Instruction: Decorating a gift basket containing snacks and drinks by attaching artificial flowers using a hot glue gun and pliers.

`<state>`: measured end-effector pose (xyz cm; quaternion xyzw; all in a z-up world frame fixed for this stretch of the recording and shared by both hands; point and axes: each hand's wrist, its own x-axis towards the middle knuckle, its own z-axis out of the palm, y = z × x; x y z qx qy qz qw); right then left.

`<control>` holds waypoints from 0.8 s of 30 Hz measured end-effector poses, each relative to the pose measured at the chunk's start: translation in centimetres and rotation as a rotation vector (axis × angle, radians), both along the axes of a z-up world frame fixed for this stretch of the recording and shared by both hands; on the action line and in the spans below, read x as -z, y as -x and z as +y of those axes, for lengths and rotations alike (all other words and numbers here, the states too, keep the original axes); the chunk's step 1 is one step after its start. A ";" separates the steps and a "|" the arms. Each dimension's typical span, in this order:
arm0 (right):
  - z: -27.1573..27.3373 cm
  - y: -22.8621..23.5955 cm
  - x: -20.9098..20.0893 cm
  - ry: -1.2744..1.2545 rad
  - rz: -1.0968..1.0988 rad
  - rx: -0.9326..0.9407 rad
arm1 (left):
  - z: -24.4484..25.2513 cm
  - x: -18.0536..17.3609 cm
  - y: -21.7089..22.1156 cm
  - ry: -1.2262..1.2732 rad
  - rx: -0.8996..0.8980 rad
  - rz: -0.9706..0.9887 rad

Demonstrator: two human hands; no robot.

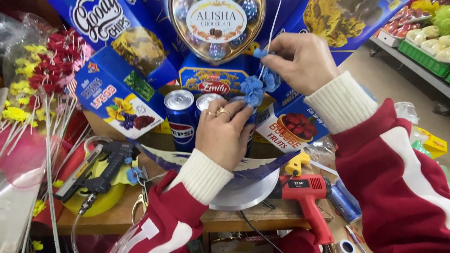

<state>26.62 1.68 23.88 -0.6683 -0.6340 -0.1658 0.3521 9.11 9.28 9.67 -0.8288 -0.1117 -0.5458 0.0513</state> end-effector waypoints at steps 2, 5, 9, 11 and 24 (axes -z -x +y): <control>0.0 0.6 -0.3 0.078 0.130 0.027 | -0.3 0.0 0.0 0.011 -0.027 0.036; 0.1 0.7 -0.4 0.098 0.142 0.039 | -0.3 0.3 -0.1 0.034 -0.049 0.067; 0.3 0.4 -0.2 0.091 0.138 0.033 | -0.3 0.6 -0.1 0.021 -0.048 0.070; 0.3 0.4 -0.3 0.085 0.103 0.046 | -0.6 0.5 0.0 0.019 -0.042 0.045; -5.2 -0.2 -4.3 -0.057 -0.128 -0.055 | -2.8 -5.6 2.6 0.329 0.287 -0.194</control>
